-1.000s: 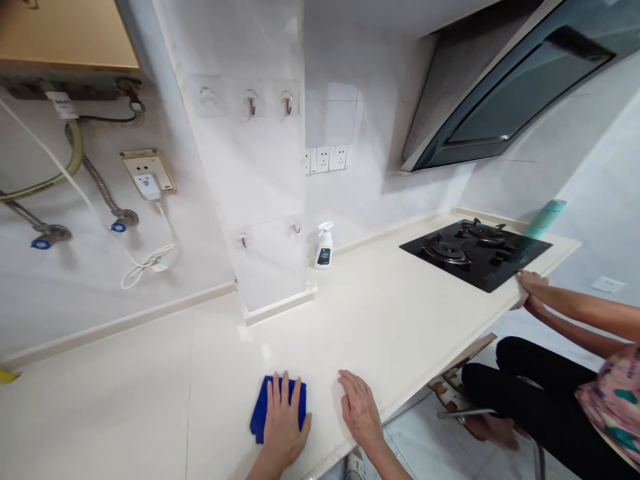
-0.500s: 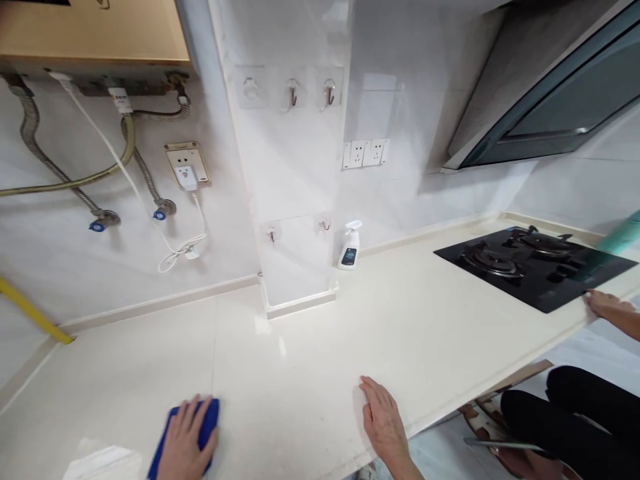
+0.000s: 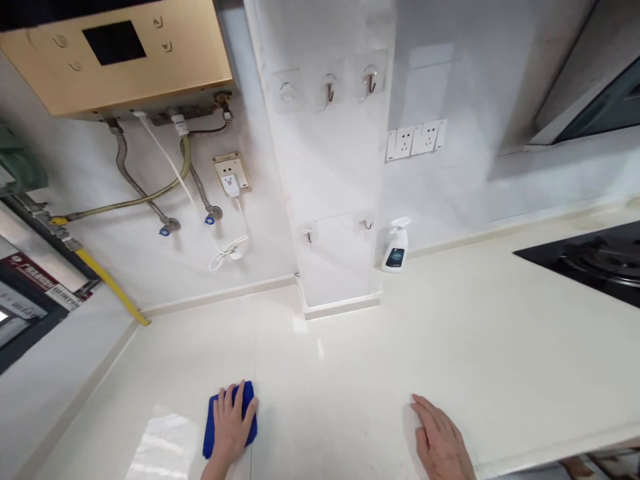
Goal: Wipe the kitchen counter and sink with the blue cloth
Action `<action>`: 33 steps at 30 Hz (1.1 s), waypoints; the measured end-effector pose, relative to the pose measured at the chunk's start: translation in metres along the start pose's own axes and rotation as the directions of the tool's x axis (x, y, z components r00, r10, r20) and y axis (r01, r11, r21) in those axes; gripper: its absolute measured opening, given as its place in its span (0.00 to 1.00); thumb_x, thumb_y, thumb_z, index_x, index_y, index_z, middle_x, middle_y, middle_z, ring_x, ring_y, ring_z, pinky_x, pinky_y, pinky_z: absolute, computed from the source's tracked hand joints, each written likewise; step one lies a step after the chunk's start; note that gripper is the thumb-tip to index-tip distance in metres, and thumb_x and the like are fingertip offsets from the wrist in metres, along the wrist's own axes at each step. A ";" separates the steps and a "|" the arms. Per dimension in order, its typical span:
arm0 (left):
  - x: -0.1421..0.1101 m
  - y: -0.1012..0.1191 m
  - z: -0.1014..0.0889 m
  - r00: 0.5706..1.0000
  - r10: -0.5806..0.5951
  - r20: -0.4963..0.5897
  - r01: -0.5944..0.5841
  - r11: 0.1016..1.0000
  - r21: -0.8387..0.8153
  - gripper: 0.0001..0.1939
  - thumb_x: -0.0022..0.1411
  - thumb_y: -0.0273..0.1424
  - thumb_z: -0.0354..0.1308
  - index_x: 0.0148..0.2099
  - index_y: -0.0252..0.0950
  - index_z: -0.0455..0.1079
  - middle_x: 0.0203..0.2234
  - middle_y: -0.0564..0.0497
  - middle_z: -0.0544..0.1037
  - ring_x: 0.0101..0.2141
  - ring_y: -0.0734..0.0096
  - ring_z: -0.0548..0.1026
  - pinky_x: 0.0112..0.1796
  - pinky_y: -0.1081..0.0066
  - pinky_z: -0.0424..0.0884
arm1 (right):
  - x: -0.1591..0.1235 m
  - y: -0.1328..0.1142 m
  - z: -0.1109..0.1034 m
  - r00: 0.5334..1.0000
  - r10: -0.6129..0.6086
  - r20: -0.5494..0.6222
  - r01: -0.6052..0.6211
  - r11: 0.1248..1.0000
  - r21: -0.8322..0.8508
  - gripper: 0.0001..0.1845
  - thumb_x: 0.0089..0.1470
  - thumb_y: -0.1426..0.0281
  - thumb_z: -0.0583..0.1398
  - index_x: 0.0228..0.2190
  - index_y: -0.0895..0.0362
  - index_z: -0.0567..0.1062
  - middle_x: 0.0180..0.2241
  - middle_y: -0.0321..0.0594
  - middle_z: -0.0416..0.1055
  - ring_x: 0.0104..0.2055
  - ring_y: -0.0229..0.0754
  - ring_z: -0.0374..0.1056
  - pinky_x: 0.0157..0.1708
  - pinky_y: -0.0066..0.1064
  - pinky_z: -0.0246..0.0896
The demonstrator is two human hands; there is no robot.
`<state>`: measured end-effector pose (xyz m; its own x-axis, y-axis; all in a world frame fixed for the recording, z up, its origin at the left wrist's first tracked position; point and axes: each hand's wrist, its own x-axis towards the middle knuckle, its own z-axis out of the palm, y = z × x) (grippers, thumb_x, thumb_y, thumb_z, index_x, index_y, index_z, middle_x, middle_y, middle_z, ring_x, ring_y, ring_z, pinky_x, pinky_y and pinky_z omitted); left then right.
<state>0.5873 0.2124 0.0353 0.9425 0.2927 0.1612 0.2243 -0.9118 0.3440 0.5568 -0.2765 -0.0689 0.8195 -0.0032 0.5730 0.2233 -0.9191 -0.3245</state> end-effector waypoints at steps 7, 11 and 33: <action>0.009 -0.033 -0.026 0.989 -0.144 0.027 0.144 0.989 -0.033 0.34 0.66 0.46 0.36 0.63 0.29 0.64 0.62 0.32 0.66 0.64 0.44 0.61 0.63 0.44 0.58 | 0.005 -0.009 -0.007 1.000 0.009 -0.013 -0.009 1.000 -0.012 0.22 0.60 0.69 0.49 0.55 0.54 0.66 0.57 0.45 0.69 0.57 0.49 0.66 0.54 0.47 0.64; -0.013 0.008 0.007 0.980 -0.160 -0.120 0.178 0.971 0.162 0.33 0.67 0.42 0.41 0.66 0.28 0.59 0.66 0.26 0.57 0.67 0.27 0.50 0.62 0.34 0.51 | 0.005 -0.010 -0.007 1.000 0.007 -0.011 -0.007 0.999 -0.035 0.22 0.60 0.70 0.49 0.55 0.55 0.66 0.57 0.45 0.70 0.57 0.48 0.66 0.54 0.46 0.64; 0.062 -0.010 -0.068 0.898 0.175 0.404 -0.149 0.984 -0.097 0.03 0.50 0.29 0.52 0.30 0.40 0.62 0.30 0.52 0.74 0.35 0.67 0.73 0.40 0.68 0.68 | 0.006 -0.010 -0.001 0.999 -0.004 -0.049 0.002 0.999 -0.050 0.21 0.60 0.73 0.49 0.54 0.55 0.67 0.57 0.44 0.70 0.57 0.46 0.66 0.56 0.44 0.64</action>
<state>0.6262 0.2597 0.1049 0.9856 -0.0135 -0.1685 0.0566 -0.9128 0.4044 0.5590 -0.2680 -0.0620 0.7919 -0.0182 0.6103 0.1982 -0.9378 -0.2851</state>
